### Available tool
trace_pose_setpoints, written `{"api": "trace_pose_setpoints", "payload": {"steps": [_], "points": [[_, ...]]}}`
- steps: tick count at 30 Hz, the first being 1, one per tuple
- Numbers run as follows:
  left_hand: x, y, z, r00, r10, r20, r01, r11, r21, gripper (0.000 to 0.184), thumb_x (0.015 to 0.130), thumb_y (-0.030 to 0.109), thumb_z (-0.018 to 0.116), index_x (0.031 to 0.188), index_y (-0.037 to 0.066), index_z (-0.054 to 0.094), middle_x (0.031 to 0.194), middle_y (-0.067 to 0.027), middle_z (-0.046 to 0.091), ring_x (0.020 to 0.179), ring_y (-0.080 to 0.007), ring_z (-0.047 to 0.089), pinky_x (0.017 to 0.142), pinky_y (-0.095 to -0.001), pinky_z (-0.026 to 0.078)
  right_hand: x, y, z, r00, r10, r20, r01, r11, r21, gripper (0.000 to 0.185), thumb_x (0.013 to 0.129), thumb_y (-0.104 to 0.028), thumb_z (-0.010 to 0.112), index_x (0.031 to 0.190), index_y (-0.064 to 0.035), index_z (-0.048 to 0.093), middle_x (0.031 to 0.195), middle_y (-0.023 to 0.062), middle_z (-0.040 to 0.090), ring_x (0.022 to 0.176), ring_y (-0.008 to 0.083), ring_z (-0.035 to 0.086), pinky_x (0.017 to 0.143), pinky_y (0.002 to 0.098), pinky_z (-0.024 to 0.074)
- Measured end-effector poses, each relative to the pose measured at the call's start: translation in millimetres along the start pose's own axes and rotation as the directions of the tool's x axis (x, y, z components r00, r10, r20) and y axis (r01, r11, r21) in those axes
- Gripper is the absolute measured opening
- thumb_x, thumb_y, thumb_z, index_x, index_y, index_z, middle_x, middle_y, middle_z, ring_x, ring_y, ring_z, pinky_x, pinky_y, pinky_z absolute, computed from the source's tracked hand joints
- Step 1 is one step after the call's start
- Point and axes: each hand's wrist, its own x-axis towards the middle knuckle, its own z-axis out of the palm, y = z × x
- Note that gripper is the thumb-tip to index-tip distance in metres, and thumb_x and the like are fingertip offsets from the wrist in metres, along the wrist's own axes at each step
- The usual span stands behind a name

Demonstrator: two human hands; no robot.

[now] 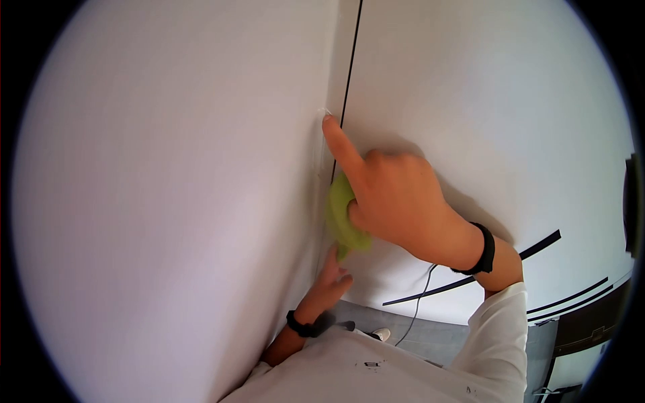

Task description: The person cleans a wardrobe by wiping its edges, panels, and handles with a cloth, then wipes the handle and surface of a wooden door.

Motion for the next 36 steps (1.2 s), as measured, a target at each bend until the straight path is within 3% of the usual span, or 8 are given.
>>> {"api": "trace_pose_setpoints", "payload": {"steps": [5, 21, 27, 29, 32, 36], "points": [[-20, 28, -33, 1.0, -0.003, -0.013, 0.002, 1.0, -0.004, 0.08, 0.079, -0.003, 0.049, 0.148, 0.008, 0.009, 0.15, -0.0076, 0.021, 0.132, -0.0196, 0.029, 0.1, -0.042, 0.035, 33, -40, -12, 0.999, 0.003, 0.045, -0.003, 1.0, -0.007, 0.084, 0.062, -0.011, 0.062, 0.142, -0.0079, 0.034, 0.052, 0.008, 0.049, 0.04, 0.0248, 0.048, 0.04, 0.0358, 0.0403], [-16, 19, -20, 1.0, 0.004, -0.018, -0.004, 1.0, -0.001, 0.08, 0.08, -0.004, 0.046, 0.149, 0.011, 0.009, 0.15, -0.0059, 0.022, 0.132, -0.0189, 0.029, 0.099, -0.0423, 0.035, 20, -24, -7, 0.999, -0.044, 0.008, 0.045, 0.998, -0.053, 0.082, 0.06, -0.013, 0.065, 0.137, -0.0023, 0.038, 0.05, 0.0056, 0.048, 0.039, 0.023, 0.048, 0.04, 0.0339, 0.0395], [-17, 25, -18, 0.999, -0.023, -0.044, 0.023, 1.0, -0.002, 0.08, 0.08, -0.005, 0.046, 0.149, 0.011, 0.01, 0.15, -0.0054, 0.022, 0.133, -0.0188, 0.029, 0.098, -0.0398, 0.035, 13, -15, 6, 0.977, -0.113, 0.182, 0.101, 0.992, 0.077, 0.089, 0.056, -0.012, 0.066, 0.139, -0.0027, 0.034, 0.053, 0.0065, 0.053, 0.043, 0.0245, 0.051, 0.043, 0.0349, 0.0422], [-20, 21, -21, 0.999, -0.024, -0.048, 0.024, 1.0, -0.006, 0.079, 0.08, -0.005, 0.046, 0.149, 0.011, 0.011, 0.15, -0.0052, 0.023, 0.133, -0.0188, 0.029, 0.098, -0.0397, 0.035, 11, -11, 9, 0.989, -0.134, -0.057, 0.143, 0.968, 0.208, 0.084, 0.062, -0.014, 0.063, 0.14, -0.0025, 0.036, 0.047, 0.0026, 0.047, 0.036, 0.0205, 0.045, 0.037, 0.0336, 0.0369], [-20, 18, -27, 0.999, -0.028, -0.042, 0.027, 1.0, -0.009, 0.079, 0.08, -0.004, 0.047, 0.149, 0.011, 0.011, 0.149, -0.0051, 0.023, 0.133, -0.0187, 0.029, 0.099, -0.0396, 0.035, 15, -16, 1, 0.996, -0.076, 0.039, 0.067, 0.976, 0.207, 0.099, 0.053, -0.008, 0.061, 0.146, -0.0039, 0.025, 0.053, 0.0054, 0.052, 0.042, 0.0255, 0.049, 0.043, 0.0352, 0.0418], [-18, 16, -21, 0.999, -0.035, -0.038, 0.036, 0.999, 0.019, 0.078, 0.08, -0.003, 0.047, 0.148, 0.011, 0.012, 0.148, -0.0048, 0.024, 0.133, -0.0187, 0.028, 0.099, -0.0401, 0.034, 15, -19, 0, 0.994, 0.013, 0.113, -0.033, 0.984, 0.173, 0.102, 0.052, -0.008, 0.06, 0.148, -0.0071, 0.023, 0.053, 0.0052, 0.052, 0.041, 0.0254, 0.047, 0.043, 0.0351, 0.0414]]}}
